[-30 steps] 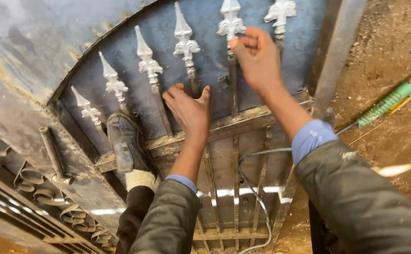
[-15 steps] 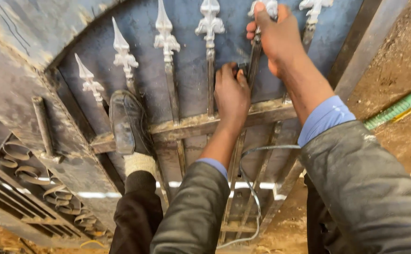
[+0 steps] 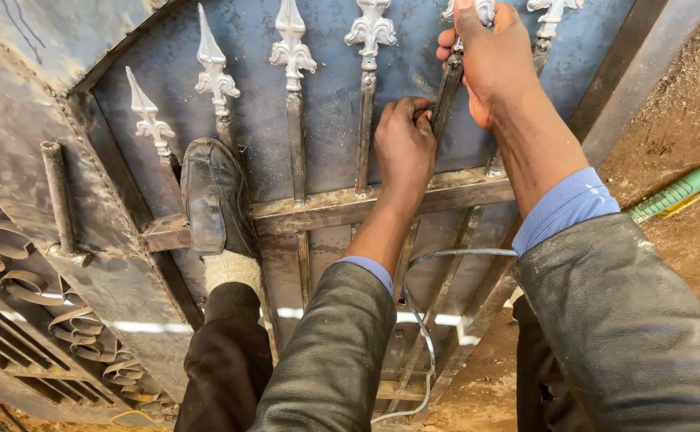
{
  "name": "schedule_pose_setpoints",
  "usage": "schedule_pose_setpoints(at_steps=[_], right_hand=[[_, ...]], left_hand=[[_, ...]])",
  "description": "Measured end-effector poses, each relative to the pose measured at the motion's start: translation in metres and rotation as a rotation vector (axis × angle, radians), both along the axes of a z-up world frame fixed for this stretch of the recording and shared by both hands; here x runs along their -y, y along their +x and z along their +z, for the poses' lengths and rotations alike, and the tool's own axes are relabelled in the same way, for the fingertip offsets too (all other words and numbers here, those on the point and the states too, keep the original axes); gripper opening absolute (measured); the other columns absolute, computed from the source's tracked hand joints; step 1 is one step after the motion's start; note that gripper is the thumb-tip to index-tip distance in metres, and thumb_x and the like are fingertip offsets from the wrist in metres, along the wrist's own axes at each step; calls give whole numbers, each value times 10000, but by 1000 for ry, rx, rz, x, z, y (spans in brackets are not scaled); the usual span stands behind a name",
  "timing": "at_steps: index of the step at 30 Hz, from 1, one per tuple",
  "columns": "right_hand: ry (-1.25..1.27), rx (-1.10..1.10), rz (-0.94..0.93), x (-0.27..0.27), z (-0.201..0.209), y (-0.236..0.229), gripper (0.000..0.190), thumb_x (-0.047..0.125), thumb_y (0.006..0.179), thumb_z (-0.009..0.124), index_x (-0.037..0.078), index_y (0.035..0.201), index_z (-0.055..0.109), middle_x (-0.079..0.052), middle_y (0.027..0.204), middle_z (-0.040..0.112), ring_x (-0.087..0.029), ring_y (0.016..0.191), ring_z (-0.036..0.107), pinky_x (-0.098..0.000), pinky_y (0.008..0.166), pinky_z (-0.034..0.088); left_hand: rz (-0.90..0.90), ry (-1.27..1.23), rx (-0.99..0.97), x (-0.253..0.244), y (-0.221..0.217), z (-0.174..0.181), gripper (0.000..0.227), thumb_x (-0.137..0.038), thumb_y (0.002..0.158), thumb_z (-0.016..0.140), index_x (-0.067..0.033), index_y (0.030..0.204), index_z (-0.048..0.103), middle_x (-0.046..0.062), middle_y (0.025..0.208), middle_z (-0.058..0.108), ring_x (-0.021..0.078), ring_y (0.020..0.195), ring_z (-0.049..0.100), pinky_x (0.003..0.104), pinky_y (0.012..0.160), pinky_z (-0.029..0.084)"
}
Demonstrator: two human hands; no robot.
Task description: Welding decorative metal spikes onto a gate frame
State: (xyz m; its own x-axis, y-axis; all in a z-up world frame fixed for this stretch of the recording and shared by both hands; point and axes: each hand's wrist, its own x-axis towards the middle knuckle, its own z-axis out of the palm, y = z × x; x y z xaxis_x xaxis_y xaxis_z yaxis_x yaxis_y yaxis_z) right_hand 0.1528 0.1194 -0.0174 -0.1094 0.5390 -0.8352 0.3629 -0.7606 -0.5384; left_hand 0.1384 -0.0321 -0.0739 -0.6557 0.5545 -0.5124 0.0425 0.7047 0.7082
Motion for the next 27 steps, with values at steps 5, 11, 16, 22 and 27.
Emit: schedule_pose_setpoints(at_steps=[5, 11, 16, 22, 27], right_hand=[[37, -63, 18, -1, -3, 2, 315, 378, 1006, 597, 193, 1260, 569, -3, 830, 609, -96, 741, 586, -232, 684, 486], [50, 24, 91, -3, -15, 6, 262, 312, 989, 547, 192, 1221, 570, 10, 802, 646, -78, 695, 619, -229, 694, 525], [31, 7, 129, -12, -35, 12, 239, 357, 1015, 595, 131, 1088, 567, -50, 814, 762, -111, 636, 696, -237, 602, 567], [4, 51, 179, -16, -22, 11, 288, 403, 1005, 594, 168, 950, 437, 8, 828, 757, -52, 608, 647, -249, 599, 481], [-8, 34, 174, -20, -19, 15, 256, 400, 992, 602, 155, 985, 527, 2, 794, 767, -58, 607, 661, -252, 627, 509]], left_hand=[[-47, 31, 22, 3, -3, 6, 318, 2, 902, 509, -94, 1106, 734, 120, 1081, 701, 306, 989, 710, 378, 920, 528], [-62, -19, -41, 14, -7, 17, 392, -60, 820, 495, -95, 1136, 724, 96, 1037, 718, 240, 929, 725, 396, 940, 552], [-26, -49, 11, 1, 5, 30, 422, -317, 850, 693, -59, 1183, 673, 99, 1058, 659, 215, 900, 680, 350, 823, 583], [-17, -234, -39, -24, 20, 36, 518, -231, 778, 800, -143, 1246, 597, 139, 1153, 600, 367, 1002, 674, 492, 891, 518], [-191, -172, -62, -17, 8, 21, 455, -256, 796, 805, -147, 1205, 639, 155, 1148, 584, 379, 1012, 663, 457, 890, 525]])
